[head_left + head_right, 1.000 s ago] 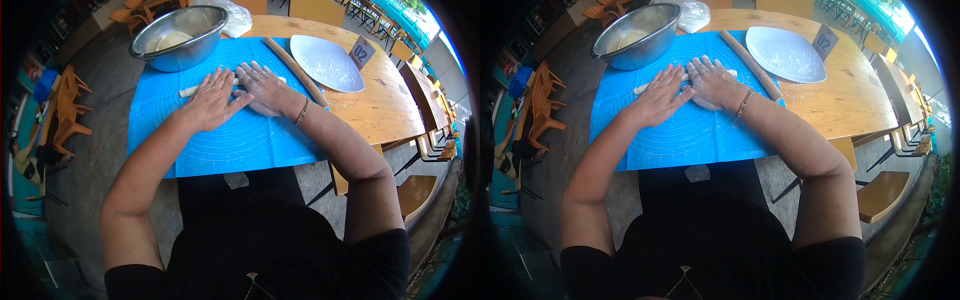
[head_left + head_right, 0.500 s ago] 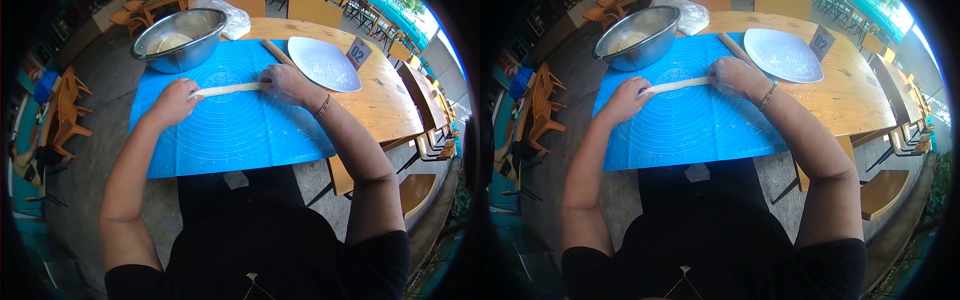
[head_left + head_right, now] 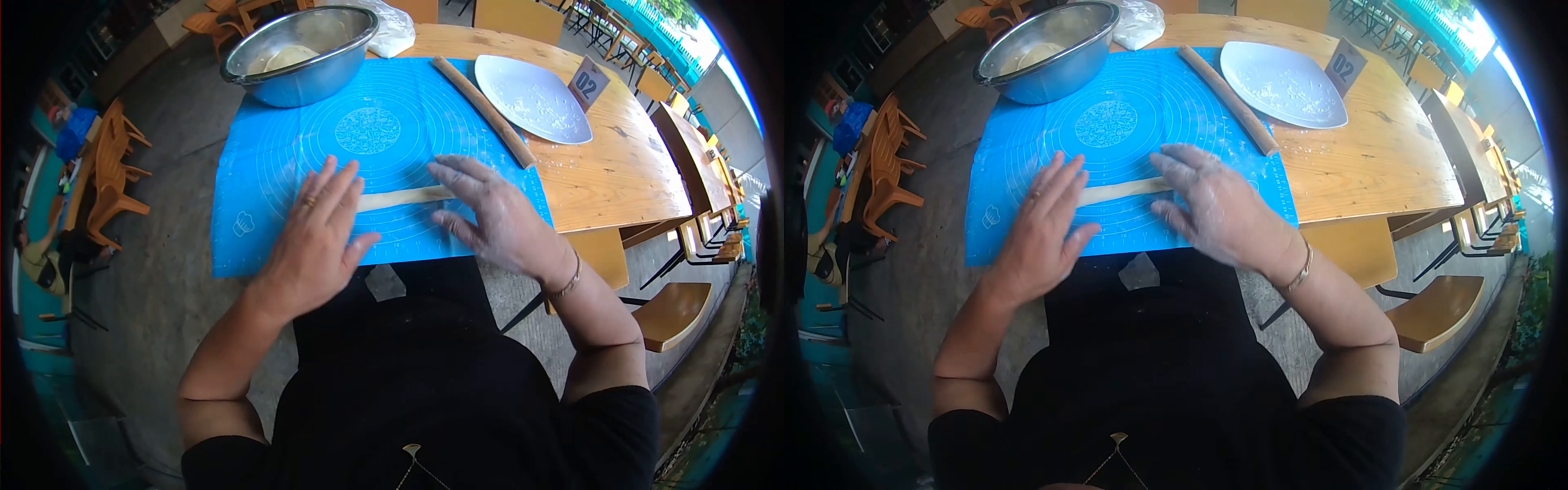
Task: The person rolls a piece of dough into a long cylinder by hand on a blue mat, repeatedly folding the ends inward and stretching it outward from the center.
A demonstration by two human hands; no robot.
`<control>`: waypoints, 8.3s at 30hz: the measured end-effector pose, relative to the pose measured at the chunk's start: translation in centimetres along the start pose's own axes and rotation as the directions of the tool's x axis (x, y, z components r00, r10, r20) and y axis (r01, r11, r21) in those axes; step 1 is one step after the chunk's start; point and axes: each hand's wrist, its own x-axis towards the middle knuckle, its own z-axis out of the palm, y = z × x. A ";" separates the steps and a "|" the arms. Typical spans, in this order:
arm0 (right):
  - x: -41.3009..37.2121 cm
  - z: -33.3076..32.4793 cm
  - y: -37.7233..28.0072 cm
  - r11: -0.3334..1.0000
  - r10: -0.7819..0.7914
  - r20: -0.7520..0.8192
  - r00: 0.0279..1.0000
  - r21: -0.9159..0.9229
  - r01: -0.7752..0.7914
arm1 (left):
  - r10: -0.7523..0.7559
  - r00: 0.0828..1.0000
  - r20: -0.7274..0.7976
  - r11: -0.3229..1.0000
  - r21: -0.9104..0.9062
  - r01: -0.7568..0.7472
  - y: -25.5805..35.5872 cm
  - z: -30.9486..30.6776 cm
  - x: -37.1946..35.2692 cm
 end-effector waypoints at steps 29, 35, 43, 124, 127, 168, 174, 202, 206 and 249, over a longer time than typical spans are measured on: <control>13.5 4.9 7.3 0.880 0.299 0.171 0.939 -0.430 -0.202 | -0.264 0.920 0.290 0.961 0.158 0.226 -8.4 5.6 10.0; 15.1 4.1 11.4 0.925 0.119 0.070 0.991 -0.370 -0.085 | -0.198 0.960 0.200 0.977 -0.036 0.209 -10.1 3.7 11.2; 8.5 -0.3 7.3 0.952 0.069 0.196 0.978 -0.306 -0.006 | -0.258 0.904 0.340 0.962 0.005 0.273 -9.1 0.2 7.8; -6.8 -1.7 1.8 0.975 0.093 0.020 0.995 -0.206 -0.087 | -0.075 0.931 0.357 0.955 -0.243 0.170 -3.2 -3.7 -1.8; -7.4 -1.6 2.8 0.981 0.069 -0.031 0.997 -0.180 -0.074 | -0.065 0.948 0.310 0.955 -0.255 0.149 -2.9 -3.5 -1.9; 3.6 0.7 6.4 0.995 -0.095 -0.024 0.995 -0.022 0.094 | -0.082 0.996 0.017 0.976 -0.201 0.084 -3.9 1.7 4.0; 3.8 1.3 7.6 0.987 -0.028 -0.046 0.999 0.155 0.035 | -0.119 0.992 -0.030 0.960 -0.257 0.108 -4.2 2.5 3.7; 3.7 2.3 7.9 0.969 -0.005 -0.158 0.987 0.241 0.044 | -0.101 0.978 -0.185 0.962 -0.269 0.049 -4.4 4.0 3.1; 3.6 1.6 7.3 0.976 0.082 -0.111 0.990 0.212 -0.057 | -0.115 0.983 -0.141 0.942 -0.330 0.063 -4.7 4.1 3.2; 3.0 1.6 7.3 0.998 0.013 -0.207 0.978 0.065 0.000 | -0.061 0.984 -0.169 0.953 -0.304 0.006 -3.7 3.7 3.3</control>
